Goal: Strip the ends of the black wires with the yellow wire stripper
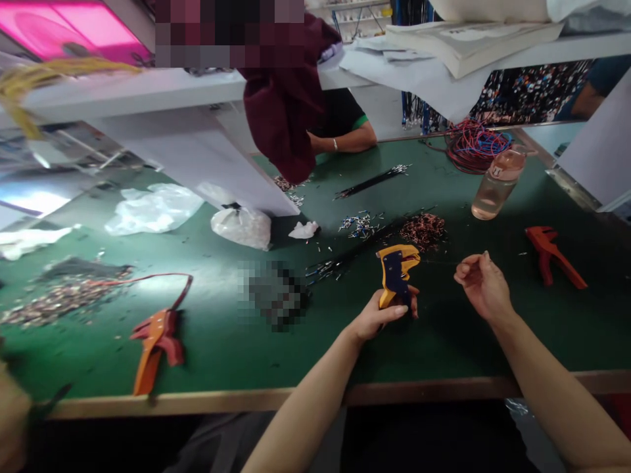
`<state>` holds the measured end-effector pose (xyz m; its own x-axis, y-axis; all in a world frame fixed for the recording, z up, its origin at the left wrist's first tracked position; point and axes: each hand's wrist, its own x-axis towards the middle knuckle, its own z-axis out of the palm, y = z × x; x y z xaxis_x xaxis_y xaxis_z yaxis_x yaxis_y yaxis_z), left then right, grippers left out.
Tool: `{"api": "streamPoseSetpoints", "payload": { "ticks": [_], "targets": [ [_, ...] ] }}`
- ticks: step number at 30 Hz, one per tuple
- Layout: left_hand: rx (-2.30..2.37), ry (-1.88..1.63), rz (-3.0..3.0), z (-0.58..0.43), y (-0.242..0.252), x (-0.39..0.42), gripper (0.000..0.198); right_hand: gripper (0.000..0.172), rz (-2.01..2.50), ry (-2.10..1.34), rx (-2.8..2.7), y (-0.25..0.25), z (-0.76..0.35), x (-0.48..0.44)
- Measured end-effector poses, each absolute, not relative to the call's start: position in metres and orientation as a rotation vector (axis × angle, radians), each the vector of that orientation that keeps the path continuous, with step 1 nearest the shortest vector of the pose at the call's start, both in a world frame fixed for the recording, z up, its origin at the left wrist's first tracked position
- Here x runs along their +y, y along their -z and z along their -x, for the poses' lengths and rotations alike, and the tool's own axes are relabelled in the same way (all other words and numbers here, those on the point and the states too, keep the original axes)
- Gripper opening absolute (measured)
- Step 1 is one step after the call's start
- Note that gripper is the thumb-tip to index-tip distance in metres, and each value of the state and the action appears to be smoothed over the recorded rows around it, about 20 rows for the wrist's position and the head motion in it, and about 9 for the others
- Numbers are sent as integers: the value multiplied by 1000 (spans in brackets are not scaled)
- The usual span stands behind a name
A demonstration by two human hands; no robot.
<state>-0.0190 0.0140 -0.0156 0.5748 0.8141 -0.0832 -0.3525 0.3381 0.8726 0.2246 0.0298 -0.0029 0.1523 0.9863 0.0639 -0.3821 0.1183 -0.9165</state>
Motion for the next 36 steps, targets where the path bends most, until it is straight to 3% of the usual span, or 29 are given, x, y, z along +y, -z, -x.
{"api": "streamPoseSetpoints", "payload": {
  "ticks": [16,36],
  "targets": [
    [592,-742,-1057,28,27,18,54,45,1042,-986,-893,-1,-228,33],
    [653,-734,-1099,25,17,14,50,49,1022,-1002,-788,-6,-224,34]
  ]
}}
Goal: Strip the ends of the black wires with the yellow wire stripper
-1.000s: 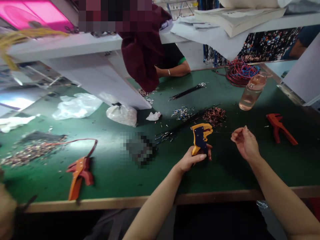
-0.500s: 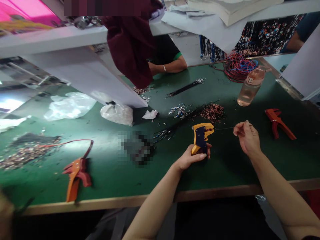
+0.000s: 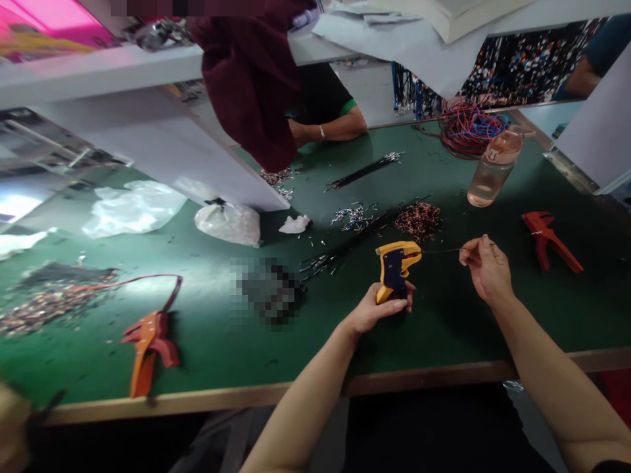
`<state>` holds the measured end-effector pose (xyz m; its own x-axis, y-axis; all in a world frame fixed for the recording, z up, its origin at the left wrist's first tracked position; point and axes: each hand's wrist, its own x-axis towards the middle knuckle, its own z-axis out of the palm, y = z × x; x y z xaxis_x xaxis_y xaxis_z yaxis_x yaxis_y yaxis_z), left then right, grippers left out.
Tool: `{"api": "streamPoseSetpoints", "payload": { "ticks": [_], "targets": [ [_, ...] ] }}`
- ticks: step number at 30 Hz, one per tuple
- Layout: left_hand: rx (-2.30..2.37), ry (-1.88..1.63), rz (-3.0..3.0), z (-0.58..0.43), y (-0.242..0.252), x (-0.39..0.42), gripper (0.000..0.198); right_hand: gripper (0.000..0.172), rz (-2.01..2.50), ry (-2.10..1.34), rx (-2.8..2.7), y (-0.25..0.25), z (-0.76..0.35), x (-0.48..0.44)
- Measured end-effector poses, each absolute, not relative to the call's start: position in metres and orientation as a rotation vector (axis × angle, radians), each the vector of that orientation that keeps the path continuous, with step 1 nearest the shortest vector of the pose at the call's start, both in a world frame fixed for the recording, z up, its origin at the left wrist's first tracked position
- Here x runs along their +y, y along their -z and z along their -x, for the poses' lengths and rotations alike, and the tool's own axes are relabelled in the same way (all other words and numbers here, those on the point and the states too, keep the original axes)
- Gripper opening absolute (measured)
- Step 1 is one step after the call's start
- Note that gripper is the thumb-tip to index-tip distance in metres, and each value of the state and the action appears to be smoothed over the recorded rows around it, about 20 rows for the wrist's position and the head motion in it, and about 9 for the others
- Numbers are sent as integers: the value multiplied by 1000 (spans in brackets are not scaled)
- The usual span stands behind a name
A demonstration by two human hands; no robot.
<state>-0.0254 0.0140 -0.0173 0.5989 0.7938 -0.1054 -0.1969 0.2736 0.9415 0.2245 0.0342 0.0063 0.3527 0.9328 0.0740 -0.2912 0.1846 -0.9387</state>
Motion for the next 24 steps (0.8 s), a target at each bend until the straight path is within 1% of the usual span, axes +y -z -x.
{"api": "streamPoseSetpoints", "payload": {
  "ticks": [17,22,24],
  "targets": [
    [779,-723,-1182,19,8,13,43,50,1026,-1008,-791,-6,-224,34],
    [915,-899,-1056,12,16,11,47,49,1031,-1005,-813,-4,-221,32],
    [893,-911,-995,10,17,11,45,49,1043,-1001,-832,-3,-219,32]
  ]
}}
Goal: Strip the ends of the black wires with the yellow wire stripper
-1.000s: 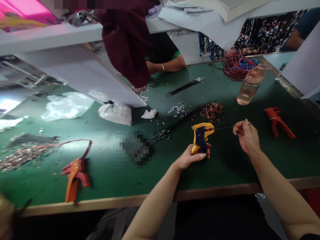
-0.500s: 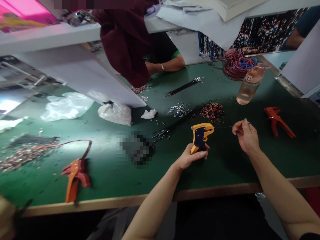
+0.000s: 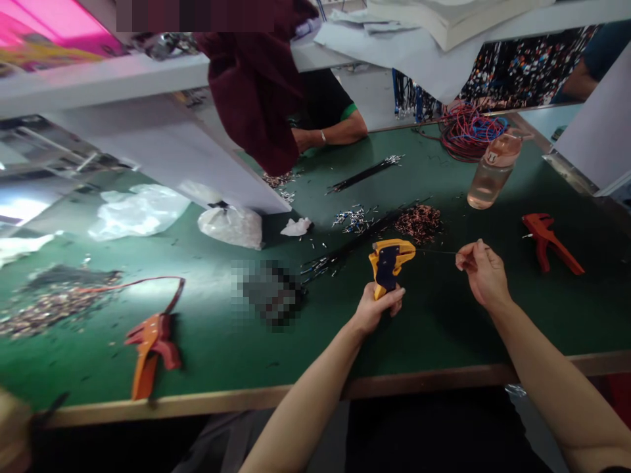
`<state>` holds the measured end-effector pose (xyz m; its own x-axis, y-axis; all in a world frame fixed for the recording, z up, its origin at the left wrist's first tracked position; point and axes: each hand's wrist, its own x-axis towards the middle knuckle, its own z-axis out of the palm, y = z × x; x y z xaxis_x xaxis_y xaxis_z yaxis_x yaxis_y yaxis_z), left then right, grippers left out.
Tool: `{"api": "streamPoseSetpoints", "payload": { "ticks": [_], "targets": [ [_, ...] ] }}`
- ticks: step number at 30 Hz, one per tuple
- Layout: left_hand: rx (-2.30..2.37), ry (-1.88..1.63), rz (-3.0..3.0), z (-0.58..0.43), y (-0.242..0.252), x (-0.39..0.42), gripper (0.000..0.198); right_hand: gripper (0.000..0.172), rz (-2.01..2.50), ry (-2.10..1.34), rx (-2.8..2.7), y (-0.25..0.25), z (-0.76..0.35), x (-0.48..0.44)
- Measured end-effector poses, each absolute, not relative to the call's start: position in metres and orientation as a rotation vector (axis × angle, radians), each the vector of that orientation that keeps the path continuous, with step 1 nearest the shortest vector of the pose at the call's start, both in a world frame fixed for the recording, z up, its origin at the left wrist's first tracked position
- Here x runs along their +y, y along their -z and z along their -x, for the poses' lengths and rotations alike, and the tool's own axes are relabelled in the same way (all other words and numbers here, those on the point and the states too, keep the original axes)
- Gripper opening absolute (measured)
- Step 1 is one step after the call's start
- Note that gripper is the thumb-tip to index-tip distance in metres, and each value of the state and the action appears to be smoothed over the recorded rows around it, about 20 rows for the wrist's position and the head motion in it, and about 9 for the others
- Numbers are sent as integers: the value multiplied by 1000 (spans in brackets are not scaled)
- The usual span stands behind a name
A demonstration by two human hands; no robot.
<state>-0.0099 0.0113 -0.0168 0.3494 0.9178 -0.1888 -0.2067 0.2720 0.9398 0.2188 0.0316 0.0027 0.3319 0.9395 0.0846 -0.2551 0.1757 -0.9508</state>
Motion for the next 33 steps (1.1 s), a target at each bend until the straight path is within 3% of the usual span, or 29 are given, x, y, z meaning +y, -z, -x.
{"api": "streamPoseSetpoints", "payload": {
  "ticks": [11,24,28,33],
  "targets": [
    [634,-1127,-781,17,10,20,37,53,1106,-1012,-766,1,-218,31],
    [670,-1112,-814,18,11,19,59,54,1296,-1019,-963,12,-219,23],
    [689,-1101,-814,17,15,23,58,57,1313,-968,-933,16,-223,25],
    [697,-1030,-875,16,21,24,58,48,1258,-928,-948,16,-226,27]
  ]
}}
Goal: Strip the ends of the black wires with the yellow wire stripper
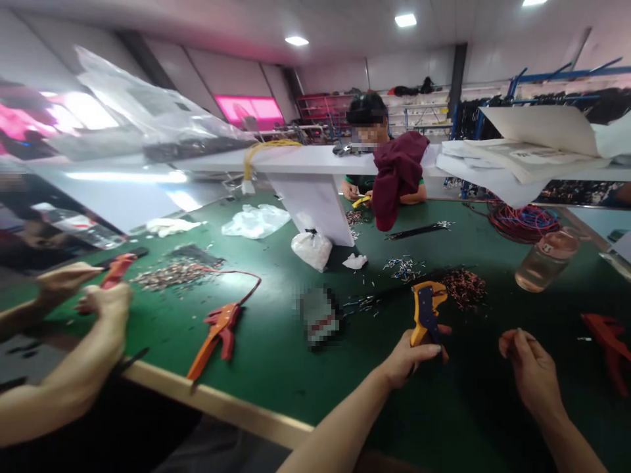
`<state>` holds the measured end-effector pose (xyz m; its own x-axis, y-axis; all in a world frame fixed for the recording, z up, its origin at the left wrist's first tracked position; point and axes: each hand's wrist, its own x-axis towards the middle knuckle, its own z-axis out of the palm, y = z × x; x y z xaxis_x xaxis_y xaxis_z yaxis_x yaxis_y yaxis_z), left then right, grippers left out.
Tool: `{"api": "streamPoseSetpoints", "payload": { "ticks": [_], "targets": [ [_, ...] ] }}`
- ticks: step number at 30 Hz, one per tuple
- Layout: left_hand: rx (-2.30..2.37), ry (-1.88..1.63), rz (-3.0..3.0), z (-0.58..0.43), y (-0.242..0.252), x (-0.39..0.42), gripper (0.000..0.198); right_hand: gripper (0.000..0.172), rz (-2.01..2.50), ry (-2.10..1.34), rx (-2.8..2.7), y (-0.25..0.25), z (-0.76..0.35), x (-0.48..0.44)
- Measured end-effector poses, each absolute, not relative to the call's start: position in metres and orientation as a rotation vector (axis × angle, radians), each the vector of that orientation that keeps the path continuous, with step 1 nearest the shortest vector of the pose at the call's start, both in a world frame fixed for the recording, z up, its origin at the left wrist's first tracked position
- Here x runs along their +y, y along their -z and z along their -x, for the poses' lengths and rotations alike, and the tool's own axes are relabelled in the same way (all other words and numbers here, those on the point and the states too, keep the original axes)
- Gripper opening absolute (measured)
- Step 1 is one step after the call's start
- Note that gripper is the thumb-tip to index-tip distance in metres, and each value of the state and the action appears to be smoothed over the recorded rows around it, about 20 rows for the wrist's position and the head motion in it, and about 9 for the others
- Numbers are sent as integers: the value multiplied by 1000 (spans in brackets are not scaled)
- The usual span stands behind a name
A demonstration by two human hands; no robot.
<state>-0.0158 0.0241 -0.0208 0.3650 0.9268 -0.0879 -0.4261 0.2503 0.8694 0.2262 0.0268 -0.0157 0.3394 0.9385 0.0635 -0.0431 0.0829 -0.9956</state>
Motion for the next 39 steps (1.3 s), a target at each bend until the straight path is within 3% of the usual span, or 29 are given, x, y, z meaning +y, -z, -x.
{"api": "streamPoseSetpoints", "payload": {
  "ticks": [4,12,19,22,29,39],
  "targets": [
    [677,-949,-893,13,24,22,59,43,1227,-944,-923,15,-229,27],
    [576,-894,-913,10,17,17,58,50,1280,-1000,-1297,15,-211,15],
    [553,-873,-936,12,14,17,57,58,1266,-835,-1367,-4,-215,13],
    [489,-886,-939,12,11,16,52,63,1322,-995,-1564,-6,-216,10],
    [381,-843,-934,13,6,9,52,66,1222,-1787,-1793,-7,-201,-3],
    [265,-819,-789,12,0,7,51,65,1170,-1925,-1766,-10,-208,-1]
  ]
}}
